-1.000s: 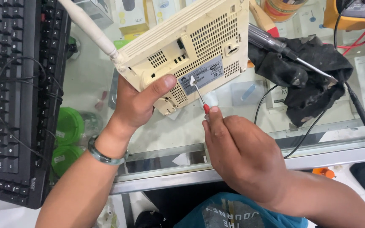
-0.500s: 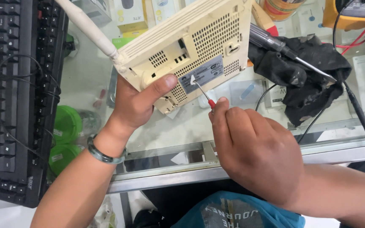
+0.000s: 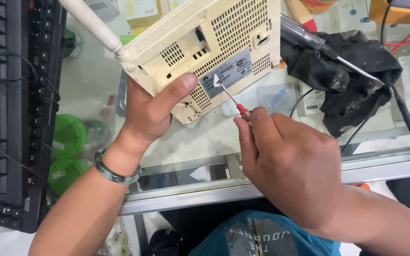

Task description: Unscrewing and prying open the casing of a wireless router for repair or inspection.

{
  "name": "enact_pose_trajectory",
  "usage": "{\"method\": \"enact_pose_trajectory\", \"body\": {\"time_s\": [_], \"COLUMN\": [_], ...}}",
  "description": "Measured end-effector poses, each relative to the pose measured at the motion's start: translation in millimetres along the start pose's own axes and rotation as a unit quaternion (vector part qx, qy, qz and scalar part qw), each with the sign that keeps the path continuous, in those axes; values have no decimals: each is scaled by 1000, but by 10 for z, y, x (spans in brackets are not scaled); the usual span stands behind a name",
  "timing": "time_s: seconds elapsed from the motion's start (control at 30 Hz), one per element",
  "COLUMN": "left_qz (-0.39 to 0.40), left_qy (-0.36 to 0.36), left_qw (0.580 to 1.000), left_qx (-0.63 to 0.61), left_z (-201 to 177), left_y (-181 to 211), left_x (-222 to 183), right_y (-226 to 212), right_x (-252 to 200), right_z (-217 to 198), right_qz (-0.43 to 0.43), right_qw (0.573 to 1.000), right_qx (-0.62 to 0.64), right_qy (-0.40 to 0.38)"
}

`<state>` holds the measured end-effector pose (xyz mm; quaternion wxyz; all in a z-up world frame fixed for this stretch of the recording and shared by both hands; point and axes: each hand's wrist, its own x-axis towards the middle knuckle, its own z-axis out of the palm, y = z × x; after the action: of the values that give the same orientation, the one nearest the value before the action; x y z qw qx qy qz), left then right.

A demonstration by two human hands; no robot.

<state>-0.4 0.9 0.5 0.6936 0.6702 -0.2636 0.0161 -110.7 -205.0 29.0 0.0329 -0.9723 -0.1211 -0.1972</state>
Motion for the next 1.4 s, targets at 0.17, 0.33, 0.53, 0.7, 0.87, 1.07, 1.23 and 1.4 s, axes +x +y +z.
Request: {"method": "enact_pose_trajectory", "body": {"time_s": [0.17, 0.33, 0.53, 0.7, 0.87, 1.07, 1.23, 1.4], "left_qz": [-1, 1, -9, -17, -8, -28, -20, -5], "left_qy": [0, 1, 22, 38, 33, 28, 24, 52], "left_qw": [1000, 1000, 1000, 999, 999, 999, 999, 996], "left_qx": [-14, -12, 6, 34, 16, 17, 7, 72], "left_z": [-11, 0, 68, 89, 79, 101, 102, 101], "left_y": [-39, -26, 16, 65, 51, 60, 50, 26], "left_x": [7, 3, -48, -52, -48, -60, -57, -75], "right_y": [-47, -5, -63, 54, 89, 88, 122, 87], "right_x": [17, -6, 32, 111, 201, 209, 173, 167], "right_z": [-12, 22, -8, -11, -60, 30, 78, 100], "right_qz": [9, -2, 9, -131, -154, -149, -121, -59], "right_qw": [1000, 1000, 993, 951, 949, 951, 982, 997], "right_qx": [-19, -13, -116, -280, -274, -266, -145, -36], "right_qy": [-14, -2, -18, 19, 25, 48, 10, -41]}}
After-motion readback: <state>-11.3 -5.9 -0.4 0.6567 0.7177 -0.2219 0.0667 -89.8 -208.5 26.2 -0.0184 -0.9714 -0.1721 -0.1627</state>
